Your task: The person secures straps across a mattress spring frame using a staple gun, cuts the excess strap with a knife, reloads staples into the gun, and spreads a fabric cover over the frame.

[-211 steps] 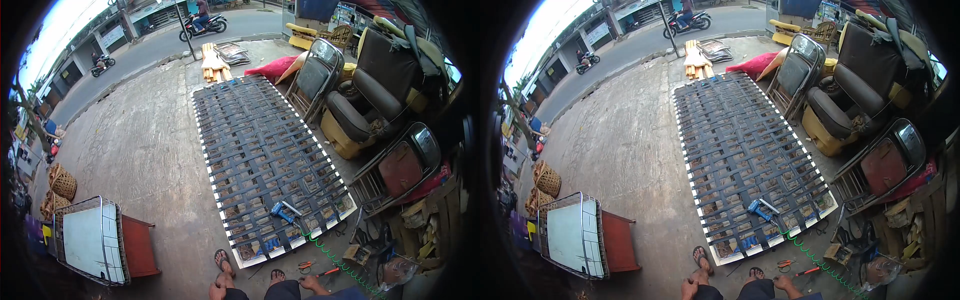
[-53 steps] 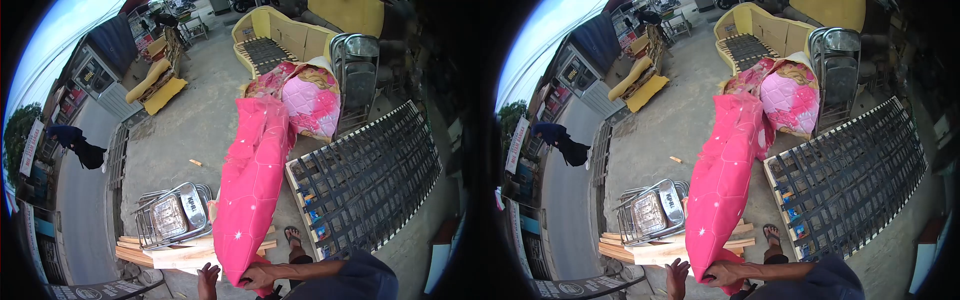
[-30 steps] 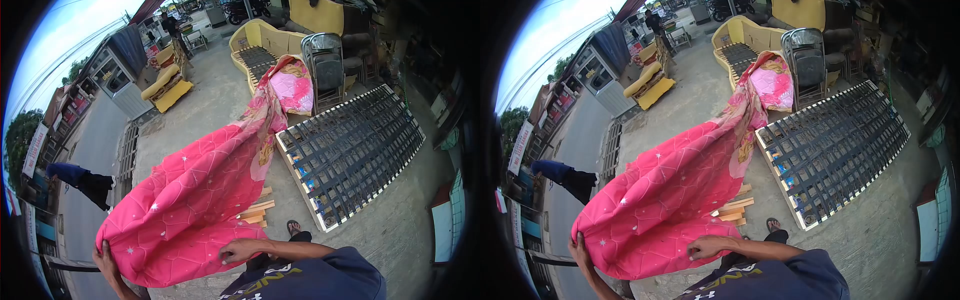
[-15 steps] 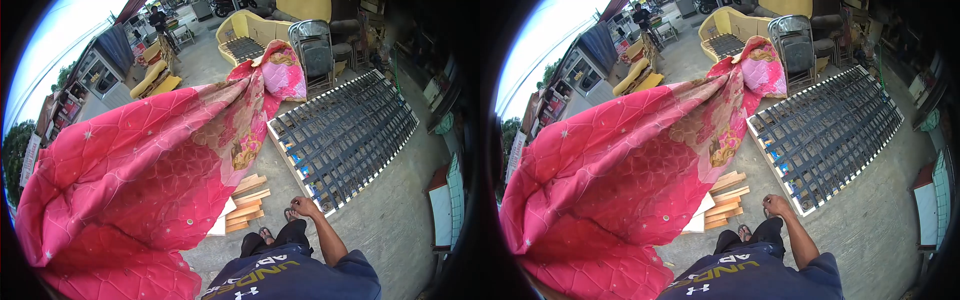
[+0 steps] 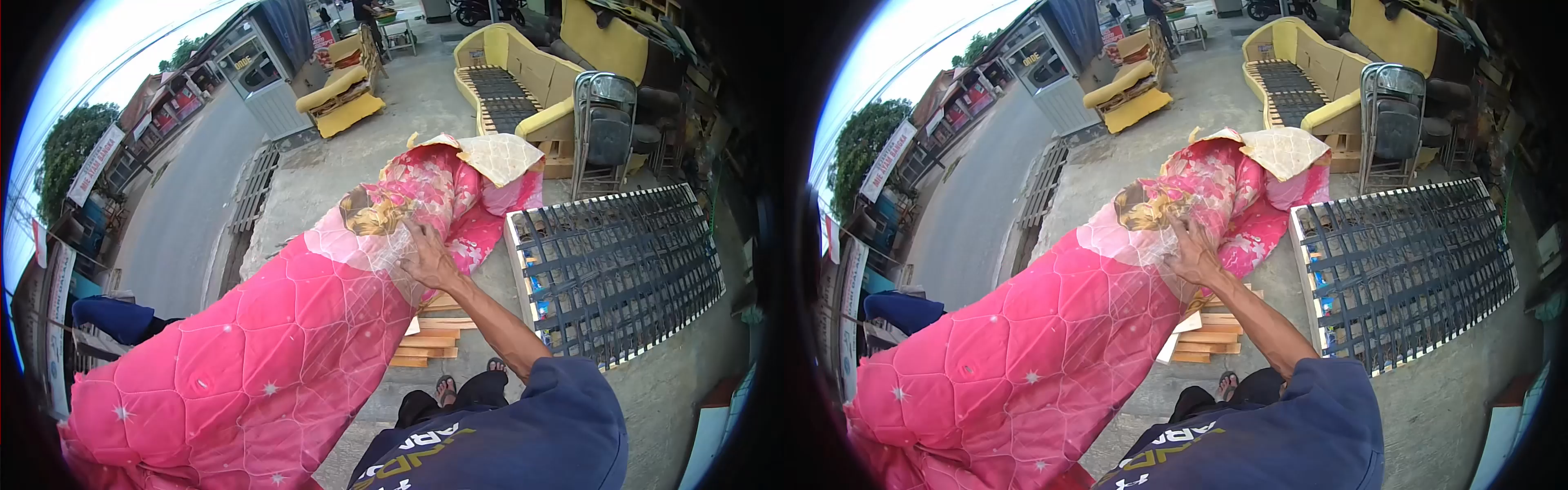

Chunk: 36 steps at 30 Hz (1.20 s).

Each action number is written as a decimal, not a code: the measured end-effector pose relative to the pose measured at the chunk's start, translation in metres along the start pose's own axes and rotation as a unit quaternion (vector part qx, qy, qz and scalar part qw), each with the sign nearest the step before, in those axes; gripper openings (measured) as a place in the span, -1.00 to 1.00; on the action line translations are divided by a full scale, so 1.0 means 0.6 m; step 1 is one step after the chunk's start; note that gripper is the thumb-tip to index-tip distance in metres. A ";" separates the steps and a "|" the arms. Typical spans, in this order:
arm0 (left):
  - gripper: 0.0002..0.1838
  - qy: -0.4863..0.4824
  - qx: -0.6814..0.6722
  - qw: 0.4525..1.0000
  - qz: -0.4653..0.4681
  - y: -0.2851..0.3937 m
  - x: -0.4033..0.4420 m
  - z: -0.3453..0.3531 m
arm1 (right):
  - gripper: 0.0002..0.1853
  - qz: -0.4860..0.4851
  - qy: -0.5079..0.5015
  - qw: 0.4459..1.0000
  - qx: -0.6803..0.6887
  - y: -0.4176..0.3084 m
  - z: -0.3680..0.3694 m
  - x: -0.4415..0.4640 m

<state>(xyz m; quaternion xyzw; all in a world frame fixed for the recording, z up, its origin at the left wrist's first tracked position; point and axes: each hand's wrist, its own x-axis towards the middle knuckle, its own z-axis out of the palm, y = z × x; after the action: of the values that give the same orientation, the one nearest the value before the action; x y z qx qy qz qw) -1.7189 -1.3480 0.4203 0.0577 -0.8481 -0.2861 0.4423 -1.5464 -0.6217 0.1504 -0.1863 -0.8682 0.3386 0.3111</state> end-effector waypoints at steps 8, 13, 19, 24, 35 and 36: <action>-0.52 0.007 0.040 0.986 -0.164 -0.167 -0.158 -0.134 | 0.15 -0.246 -0.535 0.807 0.047 -0.244 0.330 -0.057; -0.52 0.014 0.045 0.969 -0.242 -0.238 -0.217 -0.186 | -0.07 -0.170 -0.696 0.694 0.072 -0.206 0.394 -0.380; -0.53 -0.005 0.029 0.957 -0.287 -0.297 -0.218 -0.179 | -0.30 0.124 -0.740 0.660 0.021 0.094 0.290 -0.527; -0.54 -0.045 -0.027 0.953 -0.300 -0.322 -0.174 -0.078 | -0.61 0.383 -0.383 0.812 -0.216 0.334 0.106 -0.517; -0.56 -0.269 -0.099 0.946 -0.152 -0.110 -0.391 0.553 | -0.78 0.709 -0.016 0.701 0.076 0.328 -0.105 -0.675; -0.59 -0.321 -0.110 0.933 -0.121 -0.033 -0.461 0.572 | -0.79 0.690 -0.125 0.711 0.053 0.344 -0.085 -0.736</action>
<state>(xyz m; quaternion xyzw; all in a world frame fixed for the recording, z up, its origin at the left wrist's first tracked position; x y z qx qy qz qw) -1.8240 -1.1185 0.0584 0.0156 -0.8945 -0.4324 0.1124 -1.1637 -0.6892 -0.1483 -0.6730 -0.5096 0.5245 -0.1107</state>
